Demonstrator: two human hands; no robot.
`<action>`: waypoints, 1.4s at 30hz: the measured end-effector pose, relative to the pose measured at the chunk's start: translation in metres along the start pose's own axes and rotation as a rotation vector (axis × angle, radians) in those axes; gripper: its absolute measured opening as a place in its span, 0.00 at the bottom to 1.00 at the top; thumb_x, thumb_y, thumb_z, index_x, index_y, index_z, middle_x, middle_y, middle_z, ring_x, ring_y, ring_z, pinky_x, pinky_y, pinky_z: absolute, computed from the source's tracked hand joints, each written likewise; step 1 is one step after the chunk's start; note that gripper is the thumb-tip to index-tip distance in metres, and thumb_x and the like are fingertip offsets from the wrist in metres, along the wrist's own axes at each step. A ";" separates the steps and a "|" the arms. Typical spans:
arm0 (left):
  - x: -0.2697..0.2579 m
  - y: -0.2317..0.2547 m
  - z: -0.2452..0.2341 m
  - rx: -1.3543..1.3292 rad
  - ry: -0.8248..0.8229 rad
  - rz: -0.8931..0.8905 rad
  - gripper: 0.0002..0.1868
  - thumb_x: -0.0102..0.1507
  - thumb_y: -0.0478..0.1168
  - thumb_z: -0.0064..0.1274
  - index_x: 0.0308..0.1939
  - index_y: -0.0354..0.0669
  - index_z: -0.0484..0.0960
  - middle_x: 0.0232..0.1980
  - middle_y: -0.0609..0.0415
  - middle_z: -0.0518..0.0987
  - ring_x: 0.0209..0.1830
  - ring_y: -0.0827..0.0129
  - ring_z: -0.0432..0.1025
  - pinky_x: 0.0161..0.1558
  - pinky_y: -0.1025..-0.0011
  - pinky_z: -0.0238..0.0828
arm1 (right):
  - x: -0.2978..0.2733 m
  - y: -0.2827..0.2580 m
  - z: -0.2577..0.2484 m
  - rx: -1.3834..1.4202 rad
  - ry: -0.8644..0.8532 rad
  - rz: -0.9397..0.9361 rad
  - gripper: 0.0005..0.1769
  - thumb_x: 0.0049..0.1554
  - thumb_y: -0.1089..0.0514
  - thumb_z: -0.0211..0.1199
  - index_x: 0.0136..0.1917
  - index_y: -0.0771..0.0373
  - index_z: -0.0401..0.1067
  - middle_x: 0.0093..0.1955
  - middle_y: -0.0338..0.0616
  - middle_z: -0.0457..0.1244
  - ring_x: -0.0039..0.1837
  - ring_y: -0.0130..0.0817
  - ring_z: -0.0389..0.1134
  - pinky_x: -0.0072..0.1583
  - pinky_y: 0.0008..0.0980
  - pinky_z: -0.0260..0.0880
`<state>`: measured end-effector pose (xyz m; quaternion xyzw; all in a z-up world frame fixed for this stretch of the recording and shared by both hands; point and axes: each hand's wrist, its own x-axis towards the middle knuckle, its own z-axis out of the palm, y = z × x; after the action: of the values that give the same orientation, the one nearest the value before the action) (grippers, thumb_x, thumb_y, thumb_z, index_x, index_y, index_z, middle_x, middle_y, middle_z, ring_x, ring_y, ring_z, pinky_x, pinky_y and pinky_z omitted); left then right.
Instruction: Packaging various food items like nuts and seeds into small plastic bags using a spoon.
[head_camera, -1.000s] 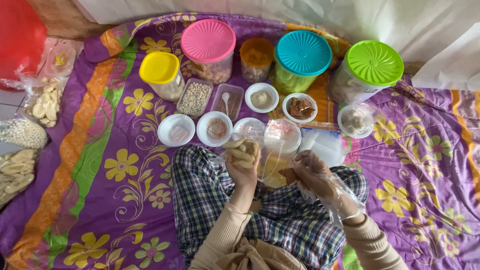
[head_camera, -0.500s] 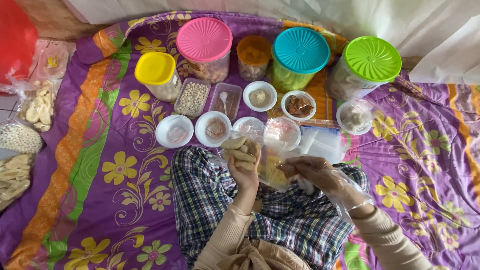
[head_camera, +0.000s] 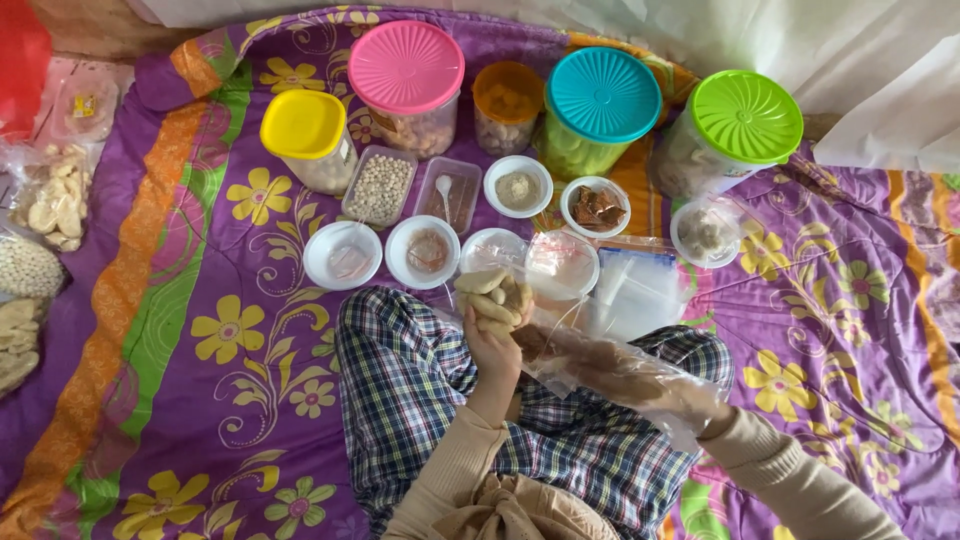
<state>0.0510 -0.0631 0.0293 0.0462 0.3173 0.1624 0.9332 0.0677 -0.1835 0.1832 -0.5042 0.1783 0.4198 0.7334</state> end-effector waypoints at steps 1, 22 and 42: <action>-0.001 0.001 -0.002 -0.002 0.003 0.001 0.28 0.65 0.61 0.53 0.66 0.56 0.73 0.70 0.54 0.73 0.70 0.59 0.67 0.75 0.48 0.58 | 0.012 0.008 -0.004 -0.002 0.000 0.003 0.15 0.62 0.61 0.58 0.61 0.63 0.72 0.54 0.50 0.66 0.55 0.43 0.66 0.59 0.46 0.72; -0.095 0.043 0.089 0.032 0.137 -0.156 0.25 0.65 0.65 0.52 0.55 0.56 0.76 0.58 0.60 0.77 0.62 0.62 0.70 0.68 0.51 0.63 | 0.127 0.139 -0.095 -0.350 -0.029 -0.375 0.32 0.59 0.61 0.62 0.75 0.63 0.60 0.66 0.50 0.58 0.69 0.40 0.63 0.72 0.38 0.63; -0.073 0.026 0.072 -0.057 0.092 -0.318 0.22 0.64 0.63 0.55 0.50 0.52 0.79 0.51 0.56 0.83 0.52 0.52 0.78 0.63 0.50 0.72 | -0.042 0.044 0.057 -1.480 0.242 -0.688 0.36 0.60 0.54 0.57 0.79 0.57 0.55 0.61 0.43 0.66 0.60 0.28 0.71 0.60 0.17 0.70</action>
<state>0.0337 -0.0615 0.1337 -0.0385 0.3585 0.0234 0.9324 -0.0009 -0.1453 0.2101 -0.9252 -0.2309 0.1233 0.2748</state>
